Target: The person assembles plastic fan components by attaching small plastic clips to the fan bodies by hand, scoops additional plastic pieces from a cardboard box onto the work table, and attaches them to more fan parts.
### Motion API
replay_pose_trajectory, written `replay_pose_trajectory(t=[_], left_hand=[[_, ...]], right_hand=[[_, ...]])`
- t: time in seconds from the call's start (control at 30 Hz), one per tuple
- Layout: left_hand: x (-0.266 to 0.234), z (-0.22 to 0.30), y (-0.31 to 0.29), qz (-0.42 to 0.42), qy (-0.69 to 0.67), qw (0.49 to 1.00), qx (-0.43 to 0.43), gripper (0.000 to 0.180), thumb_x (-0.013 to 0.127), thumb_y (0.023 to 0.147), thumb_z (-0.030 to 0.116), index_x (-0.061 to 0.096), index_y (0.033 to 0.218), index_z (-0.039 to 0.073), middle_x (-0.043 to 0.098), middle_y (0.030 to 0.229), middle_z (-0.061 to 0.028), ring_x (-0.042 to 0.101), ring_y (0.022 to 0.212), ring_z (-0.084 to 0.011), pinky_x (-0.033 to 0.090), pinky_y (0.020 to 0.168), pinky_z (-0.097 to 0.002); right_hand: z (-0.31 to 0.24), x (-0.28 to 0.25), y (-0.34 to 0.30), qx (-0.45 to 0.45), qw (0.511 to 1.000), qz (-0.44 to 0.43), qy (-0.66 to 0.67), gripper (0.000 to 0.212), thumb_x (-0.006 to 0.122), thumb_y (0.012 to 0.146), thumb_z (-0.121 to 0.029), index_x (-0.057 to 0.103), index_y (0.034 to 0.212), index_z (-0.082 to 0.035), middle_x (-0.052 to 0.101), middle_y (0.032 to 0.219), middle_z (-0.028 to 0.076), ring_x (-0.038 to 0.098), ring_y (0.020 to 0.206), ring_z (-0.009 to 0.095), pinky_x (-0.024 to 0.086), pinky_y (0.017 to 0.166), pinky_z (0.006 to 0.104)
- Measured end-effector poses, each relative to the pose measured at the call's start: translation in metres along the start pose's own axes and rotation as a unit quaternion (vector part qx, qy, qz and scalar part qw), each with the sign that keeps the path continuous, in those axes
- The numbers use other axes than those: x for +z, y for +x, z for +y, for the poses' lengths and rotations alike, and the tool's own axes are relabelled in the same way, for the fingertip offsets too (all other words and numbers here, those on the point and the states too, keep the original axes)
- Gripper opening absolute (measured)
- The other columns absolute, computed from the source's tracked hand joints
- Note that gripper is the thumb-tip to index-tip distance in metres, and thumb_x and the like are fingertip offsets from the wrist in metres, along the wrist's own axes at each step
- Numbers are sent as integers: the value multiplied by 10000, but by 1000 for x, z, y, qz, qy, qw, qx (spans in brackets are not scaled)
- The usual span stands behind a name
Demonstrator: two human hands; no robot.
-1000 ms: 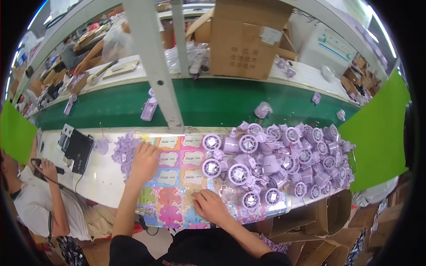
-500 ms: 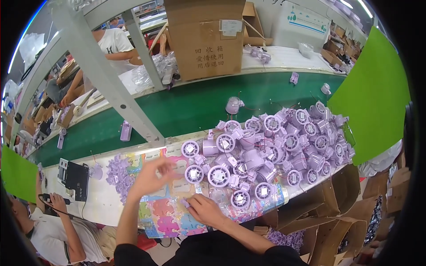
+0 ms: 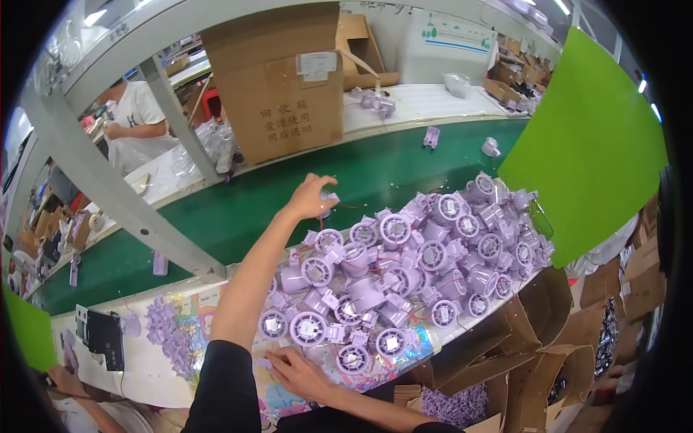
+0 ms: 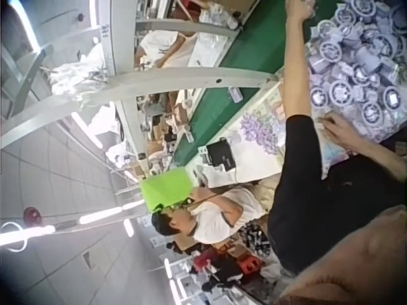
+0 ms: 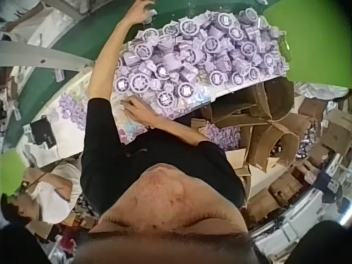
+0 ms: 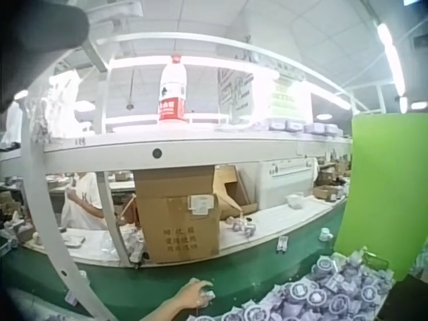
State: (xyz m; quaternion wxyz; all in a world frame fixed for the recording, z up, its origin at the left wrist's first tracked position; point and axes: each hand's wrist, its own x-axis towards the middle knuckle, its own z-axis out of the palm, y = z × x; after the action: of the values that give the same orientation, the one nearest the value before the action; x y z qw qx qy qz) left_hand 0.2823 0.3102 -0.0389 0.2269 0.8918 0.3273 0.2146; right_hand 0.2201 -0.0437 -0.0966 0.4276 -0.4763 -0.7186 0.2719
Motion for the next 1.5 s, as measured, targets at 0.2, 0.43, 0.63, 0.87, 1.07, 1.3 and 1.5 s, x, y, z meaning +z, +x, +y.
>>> replay_pose_trajectory(t=[0.2,0.43,0.63,0.87,1.07,1.3,1.5], left_hand=[[-8,-32,-1,0,-9,998,-58,211,592,861,82,745,994,140,614,1062,-210,588,1055,-397,481,937,-430],[-4,-18,-40,-26,6,997,-75,403,688,878,391,648,1222,185,563,1139,-191,576,1096,-383,473,959,-446],[10,-26,-41,-24,46,993,-107,369,760,801,341,648,1100,155,565,1145,-175,602,1066,-389,495,930,-450],[-85,-8,-110,107,-451,872,-158,303,520,972,225,593,1225,75,644,1084,-48,625,974,-160,517,851,-328],[-96,20,-279,272,-466,822,-181,279,583,937,262,616,1076,22,651,970,-83,643,901,-192,523,805,-305],[-47,75,-412,379,-696,525,-311,315,545,973,378,602,1048,77,657,947,-110,665,828,-254,566,686,-411],[-10,100,-423,367,-755,443,-316,378,563,963,379,595,1084,21,658,983,-141,656,881,-245,553,768,-355]], right_hand=[[5,-1,-3,-1,1000,-19,21,384,597,937,-104,570,1309,-12,545,1043,123,603,920,290,522,773,379],[1,-4,3,66,998,-20,7,451,591,950,-162,505,1384,-75,574,1053,129,628,934,330,545,780,418],[7,9,1,9,1000,7,15,387,604,941,-139,553,1324,-112,589,1025,116,634,923,326,550,753,418],[2,-4,-1,4,997,63,34,277,653,906,-66,600,1175,-30,594,1079,128,650,884,319,553,744,372],[1,0,-13,-24,993,98,67,300,724,844,23,608,1122,12,580,1098,130,656,784,177,559,657,268],[-50,-7,10,-16,968,186,166,275,735,839,-32,612,1083,-4,613,1057,133,586,922,234,473,740,314],[-46,17,24,92,963,62,245,232,676,918,-106,579,1101,-2,631,969,118,598,848,196,479,724,307]])
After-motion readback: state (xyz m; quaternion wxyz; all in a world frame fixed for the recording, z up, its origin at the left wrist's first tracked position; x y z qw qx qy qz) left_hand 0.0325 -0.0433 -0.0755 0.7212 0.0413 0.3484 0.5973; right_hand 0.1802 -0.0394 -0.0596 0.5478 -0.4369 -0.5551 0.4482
